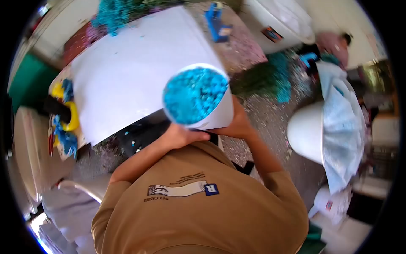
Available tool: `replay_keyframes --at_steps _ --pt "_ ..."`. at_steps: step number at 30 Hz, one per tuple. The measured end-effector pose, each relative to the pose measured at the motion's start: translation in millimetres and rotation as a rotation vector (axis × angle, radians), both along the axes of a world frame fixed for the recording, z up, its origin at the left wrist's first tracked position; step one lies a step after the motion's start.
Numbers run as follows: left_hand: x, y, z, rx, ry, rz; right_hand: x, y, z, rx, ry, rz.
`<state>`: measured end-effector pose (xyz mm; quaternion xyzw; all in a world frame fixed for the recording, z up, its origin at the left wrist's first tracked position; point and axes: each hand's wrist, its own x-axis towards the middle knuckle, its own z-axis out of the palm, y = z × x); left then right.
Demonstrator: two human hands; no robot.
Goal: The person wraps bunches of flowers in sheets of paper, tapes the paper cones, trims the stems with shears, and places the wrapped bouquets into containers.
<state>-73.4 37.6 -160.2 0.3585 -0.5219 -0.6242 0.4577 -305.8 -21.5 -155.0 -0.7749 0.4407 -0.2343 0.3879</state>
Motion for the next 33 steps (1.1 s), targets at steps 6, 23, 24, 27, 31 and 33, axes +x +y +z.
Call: replay_keyframes --at_steps 6,23,24,27,31,33 --pt "11.6 -11.6 -11.1 -0.072 0.296 0.384 111.4 -61.4 99.8 0.134 -0.323 0.368" --pt "361.9 280.0 357.6 -0.894 -0.139 1.501 222.6 -152.2 96.8 0.248 -0.070 0.723" --pt "365.8 318.0 369.4 -0.902 -0.279 1.624 219.8 -154.1 83.8 0.299 0.014 0.701" --pt "370.1 425.3 388.5 -0.833 -0.777 1.990 211.7 -152.8 55.1 0.390 0.098 0.693" --pt "362.9 551.7 375.4 -0.418 -1.556 2.343 218.2 -151.4 25.5 0.405 0.214 0.741" --pt "357.7 577.5 348.9 -0.115 -1.973 2.416 232.0 -130.4 38.0 0.306 0.278 0.778"
